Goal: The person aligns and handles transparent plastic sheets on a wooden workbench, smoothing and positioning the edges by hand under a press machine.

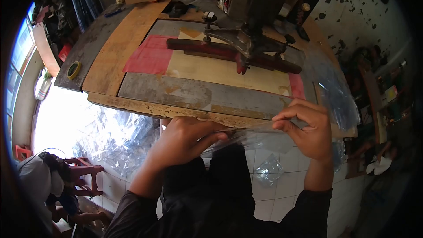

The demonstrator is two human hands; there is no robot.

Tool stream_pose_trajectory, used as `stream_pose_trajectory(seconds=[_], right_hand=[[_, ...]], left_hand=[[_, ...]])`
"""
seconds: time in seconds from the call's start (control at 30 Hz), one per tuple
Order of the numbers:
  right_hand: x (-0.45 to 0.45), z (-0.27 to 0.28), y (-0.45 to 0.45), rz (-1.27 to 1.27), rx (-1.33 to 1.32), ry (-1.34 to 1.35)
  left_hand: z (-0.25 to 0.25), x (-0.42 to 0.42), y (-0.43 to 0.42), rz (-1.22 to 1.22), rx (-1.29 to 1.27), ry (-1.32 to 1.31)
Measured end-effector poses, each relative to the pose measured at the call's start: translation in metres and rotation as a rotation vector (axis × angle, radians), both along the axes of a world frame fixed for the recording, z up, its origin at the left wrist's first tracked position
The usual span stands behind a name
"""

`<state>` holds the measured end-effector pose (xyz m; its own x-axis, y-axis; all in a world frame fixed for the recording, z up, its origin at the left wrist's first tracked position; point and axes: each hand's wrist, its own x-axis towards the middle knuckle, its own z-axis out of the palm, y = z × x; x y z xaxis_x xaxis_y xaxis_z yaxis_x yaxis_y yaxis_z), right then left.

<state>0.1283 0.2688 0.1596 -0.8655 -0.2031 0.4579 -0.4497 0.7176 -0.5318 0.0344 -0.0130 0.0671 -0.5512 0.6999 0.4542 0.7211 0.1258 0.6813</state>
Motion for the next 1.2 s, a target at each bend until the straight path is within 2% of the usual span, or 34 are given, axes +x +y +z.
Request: stream_pose_trajectory(seconds=[0.13, 0.2, 0.23, 0.3, 0.33, 0.4, 0.87, 1.2], right_hand=[[0.003, 0.002, -0.007, 0.026, -0.007, -0.002], [0.005, 0.002, -0.013, 0.026, -0.006, -0.008], [0.007, 0.002, -0.016, 0.025, -0.001, -0.015], [0.009, 0.0, -0.028, 0.059, 0.038, -0.014], [0.01, 0.0, -0.034, 0.085, 0.076, -0.011], [0.009, 0.001, -0.04, 0.105, 0.124, 0.022], [0.026, 0.009, 0.008, -0.093, 0.017, 0.023], [0.035, 0.013, 0.026, -0.208, 0.012, 0.051]], left_hand=[[0.009, 0.001, -0.007, -0.026, 0.016, 0.029], [0.024, 0.009, -0.009, 0.062, -0.173, -0.104], [0.024, 0.012, -0.003, 0.067, -0.175, -0.106], [0.024, 0.018, 0.016, 0.021, 0.127, 0.101], [0.027, 0.02, 0.02, 0.033, 0.128, 0.102], [0.034, 0.022, 0.024, 0.015, 0.139, 0.324], [0.006, -0.003, -0.029, 0.012, -0.028, 0.014], [-0.012, -0.006, -0.042, 0.091, -0.058, 0.046]])
